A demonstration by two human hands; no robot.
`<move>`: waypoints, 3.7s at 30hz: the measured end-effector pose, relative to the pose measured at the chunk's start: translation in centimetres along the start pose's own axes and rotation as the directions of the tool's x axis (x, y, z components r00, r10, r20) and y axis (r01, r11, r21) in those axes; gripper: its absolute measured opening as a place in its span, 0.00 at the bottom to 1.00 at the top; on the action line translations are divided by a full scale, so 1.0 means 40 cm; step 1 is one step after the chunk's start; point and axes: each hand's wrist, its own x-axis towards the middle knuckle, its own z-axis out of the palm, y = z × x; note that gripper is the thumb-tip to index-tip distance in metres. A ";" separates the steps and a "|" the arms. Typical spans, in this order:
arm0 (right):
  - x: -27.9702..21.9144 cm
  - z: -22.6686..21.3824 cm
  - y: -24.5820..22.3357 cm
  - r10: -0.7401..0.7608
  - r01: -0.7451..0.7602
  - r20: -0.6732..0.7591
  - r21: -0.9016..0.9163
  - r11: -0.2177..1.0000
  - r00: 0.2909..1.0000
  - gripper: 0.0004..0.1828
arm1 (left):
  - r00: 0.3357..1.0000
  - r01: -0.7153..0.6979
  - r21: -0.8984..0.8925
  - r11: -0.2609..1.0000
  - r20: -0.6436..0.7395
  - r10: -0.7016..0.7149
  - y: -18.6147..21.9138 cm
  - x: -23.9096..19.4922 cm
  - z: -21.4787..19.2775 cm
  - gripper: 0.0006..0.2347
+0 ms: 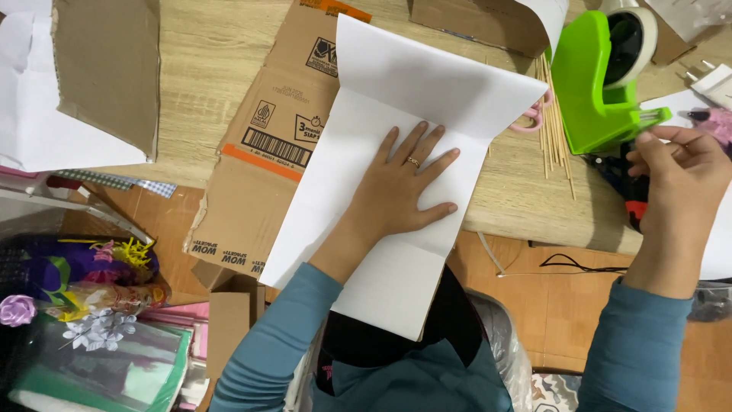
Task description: Assembling a custom cardboard box by folding the structure, aligning a paper liner, and cutting materials to size.
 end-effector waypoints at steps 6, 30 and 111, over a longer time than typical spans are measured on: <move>0.032 -0.011 -0.015 -0.120 0.145 0.137 -0.191 0.971 0.983 0.07 | 1.000 -0.007 0.037 0.999 -0.018 0.008 0.004 0.003 -0.007 0.30; 0.120 -0.117 0.132 0.019 0.185 0.328 -0.580 0.793 0.944 0.06 | 0.993 0.019 0.007 1.000 0.112 -0.020 -0.015 -0.001 0.014 0.46; -0.456 0.237 -0.006 -0.571 0.716 0.502 -0.150 0.682 0.649 0.04 | 0.983 -0.028 -0.021 0.999 0.181 0.032 -0.008 0.007 -0.029 0.51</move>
